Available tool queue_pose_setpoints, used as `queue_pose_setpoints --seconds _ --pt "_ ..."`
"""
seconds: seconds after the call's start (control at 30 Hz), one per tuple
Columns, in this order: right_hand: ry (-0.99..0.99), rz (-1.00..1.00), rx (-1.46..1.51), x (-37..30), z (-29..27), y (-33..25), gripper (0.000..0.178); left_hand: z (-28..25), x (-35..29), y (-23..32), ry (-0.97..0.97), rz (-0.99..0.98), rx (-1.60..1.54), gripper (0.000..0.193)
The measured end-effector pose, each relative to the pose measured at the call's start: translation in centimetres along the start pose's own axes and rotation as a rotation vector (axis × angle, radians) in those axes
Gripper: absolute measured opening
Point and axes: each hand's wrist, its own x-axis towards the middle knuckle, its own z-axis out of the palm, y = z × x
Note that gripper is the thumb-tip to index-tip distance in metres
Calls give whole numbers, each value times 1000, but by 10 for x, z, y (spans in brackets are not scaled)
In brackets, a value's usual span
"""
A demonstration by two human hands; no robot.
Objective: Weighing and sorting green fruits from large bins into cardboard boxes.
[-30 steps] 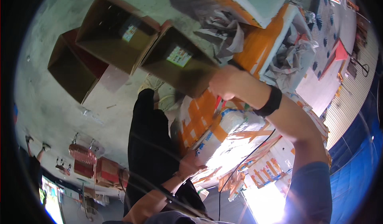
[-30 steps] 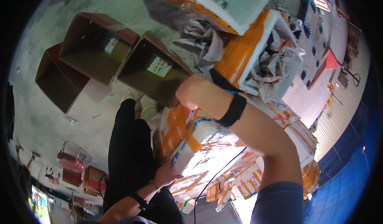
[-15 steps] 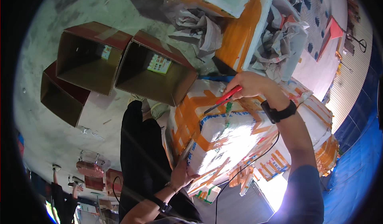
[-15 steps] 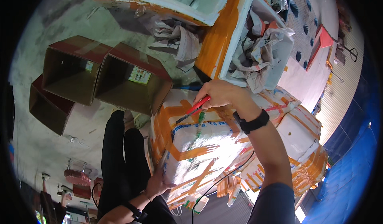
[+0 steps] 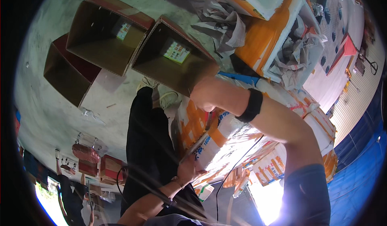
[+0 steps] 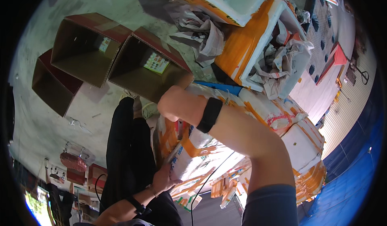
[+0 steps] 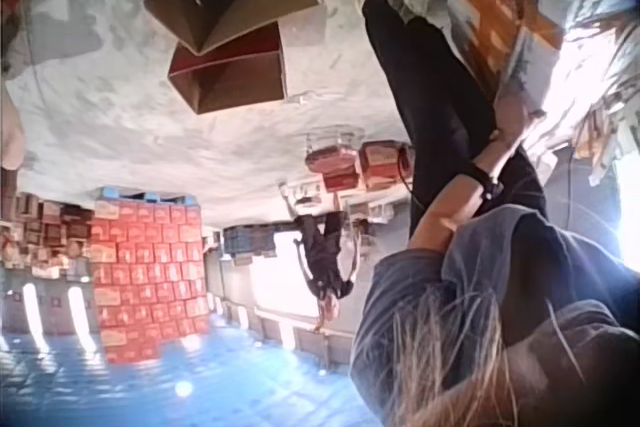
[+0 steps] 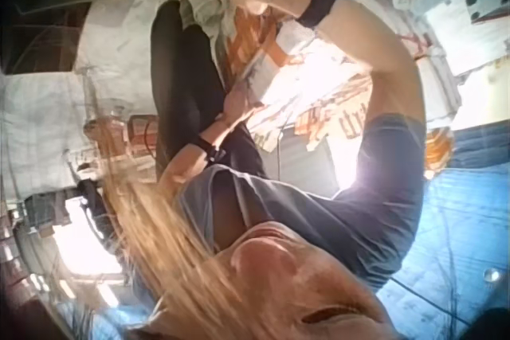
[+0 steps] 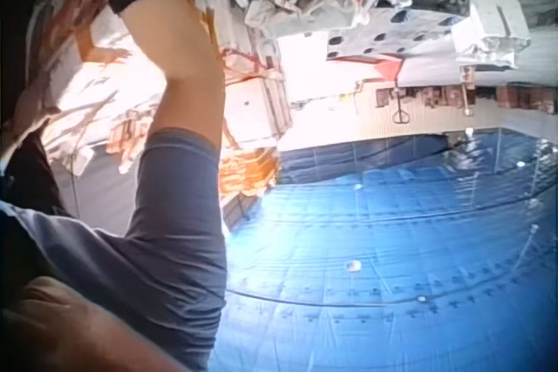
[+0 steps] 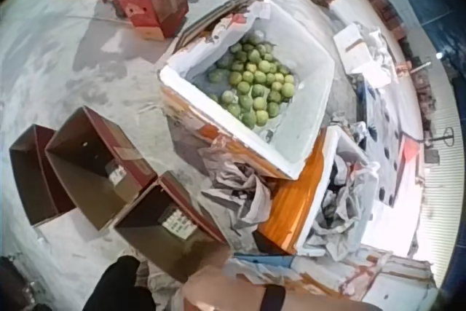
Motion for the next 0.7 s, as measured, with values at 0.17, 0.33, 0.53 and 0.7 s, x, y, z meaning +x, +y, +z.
queue_pose_setpoints --seconds 0.17,0.33,0.53,0.7 --pt "-101 92 89 -2 4 18 27 1 5 -8 -77 -6 16 86" --pt "-96 61 16 -19 12 30 19 -6 -10 10 31 80 14 81" --pt "15 90 154 -51 8 37 24 -3 -20 23 -136 -77 -93 83" --pt "300 368 489 -149 49 94 26 -27 20 13 -71 -30 -111 95"
